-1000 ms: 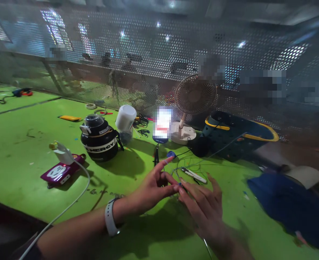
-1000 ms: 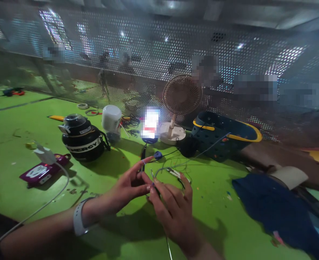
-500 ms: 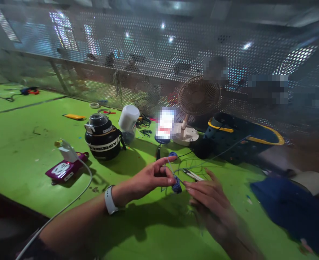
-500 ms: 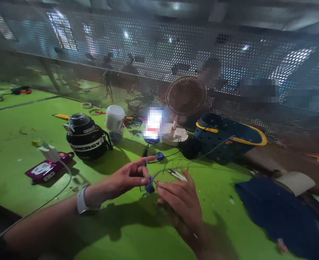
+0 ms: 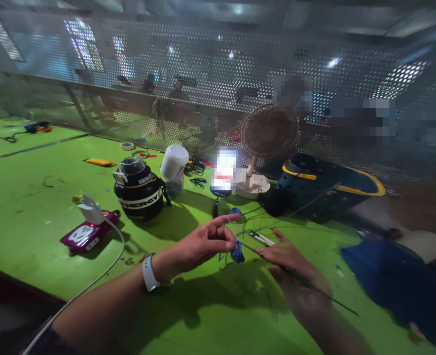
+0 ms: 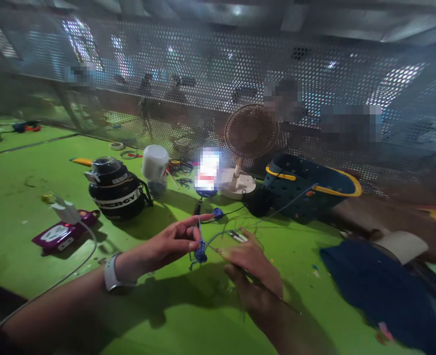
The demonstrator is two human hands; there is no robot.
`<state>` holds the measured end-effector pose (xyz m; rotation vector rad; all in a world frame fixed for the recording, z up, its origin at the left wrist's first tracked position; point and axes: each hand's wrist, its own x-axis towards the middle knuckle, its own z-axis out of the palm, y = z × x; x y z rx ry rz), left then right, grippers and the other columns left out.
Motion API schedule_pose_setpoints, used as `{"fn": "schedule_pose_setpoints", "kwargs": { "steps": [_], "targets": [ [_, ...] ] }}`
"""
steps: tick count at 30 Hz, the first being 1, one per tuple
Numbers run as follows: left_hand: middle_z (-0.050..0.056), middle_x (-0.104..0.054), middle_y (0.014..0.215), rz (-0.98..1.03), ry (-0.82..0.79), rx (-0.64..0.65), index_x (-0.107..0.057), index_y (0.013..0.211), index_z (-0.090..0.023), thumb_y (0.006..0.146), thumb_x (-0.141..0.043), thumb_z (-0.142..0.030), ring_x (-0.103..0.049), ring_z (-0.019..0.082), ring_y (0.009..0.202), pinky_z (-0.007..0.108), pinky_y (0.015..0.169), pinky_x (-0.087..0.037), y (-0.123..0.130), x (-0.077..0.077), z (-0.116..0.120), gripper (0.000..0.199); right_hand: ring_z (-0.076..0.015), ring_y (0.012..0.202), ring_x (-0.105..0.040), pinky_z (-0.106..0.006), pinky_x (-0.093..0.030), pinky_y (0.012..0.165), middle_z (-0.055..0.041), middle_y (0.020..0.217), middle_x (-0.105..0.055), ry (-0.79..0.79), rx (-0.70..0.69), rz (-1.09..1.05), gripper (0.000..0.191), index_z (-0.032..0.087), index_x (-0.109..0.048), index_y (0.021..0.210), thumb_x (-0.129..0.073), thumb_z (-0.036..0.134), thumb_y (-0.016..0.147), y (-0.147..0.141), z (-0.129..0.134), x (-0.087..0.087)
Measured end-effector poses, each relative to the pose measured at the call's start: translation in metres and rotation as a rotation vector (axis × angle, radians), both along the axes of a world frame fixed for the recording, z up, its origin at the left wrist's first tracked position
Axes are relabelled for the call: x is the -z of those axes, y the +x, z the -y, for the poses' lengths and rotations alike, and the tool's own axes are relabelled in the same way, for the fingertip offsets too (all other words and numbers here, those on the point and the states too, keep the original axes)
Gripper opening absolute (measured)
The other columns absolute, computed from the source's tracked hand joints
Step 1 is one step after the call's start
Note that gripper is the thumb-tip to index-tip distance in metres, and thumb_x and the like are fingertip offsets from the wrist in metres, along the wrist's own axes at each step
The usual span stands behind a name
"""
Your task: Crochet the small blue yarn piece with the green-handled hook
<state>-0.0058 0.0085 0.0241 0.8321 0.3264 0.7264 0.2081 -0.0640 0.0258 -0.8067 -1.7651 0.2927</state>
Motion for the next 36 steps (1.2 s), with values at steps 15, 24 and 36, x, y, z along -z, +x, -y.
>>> {"fn": "schedule_pose_setpoints", "kwargs": {
  "steps": [15,24,36],
  "targets": [
    [0.000,-0.063,0.084,-0.127,0.088,-0.074,-0.058,0.130,-0.021,0.069,-0.082,-0.011,-0.061,0.011,0.079,0.025,0.076,-0.047,0.003,-0.003,0.007,0.066,-0.0147,0.066,-0.066,-0.026,-0.053,0.064,-0.0015,0.076,-0.076,-0.750,0.109,-0.823,0.026,0.025,-0.077,0.075,-0.085,0.047,0.064,-0.025,-0.001,0.012],
    [-0.002,-0.065,0.077,-0.142,0.080,-0.163,-0.057,0.128,-0.017,0.068,-0.083,-0.010,-0.064,0.011,0.075,0.023,0.073,-0.048,0.008,0.000,0.009,0.065,-0.0121,0.065,-0.063,-0.024,-0.049,0.063,0.0013,0.074,-0.074,-0.845,0.109,-0.967,0.030,0.024,-0.076,0.076,-0.088,0.046,0.059,-0.030,0.000,0.017],
    [-0.001,-0.071,0.076,-0.019,-0.104,0.092,-0.054,0.132,-0.016,0.067,-0.082,-0.007,-0.066,0.009,0.070,0.022,0.074,-0.047,0.004,0.012,0.002,0.072,-0.0180,0.074,-0.069,-0.029,-0.054,0.065,-0.0017,0.077,-0.076,-0.941,0.056,-1.004,0.033,0.022,-0.075,0.077,-0.086,0.049,0.062,-0.031,0.001,0.019]
  ]
}}
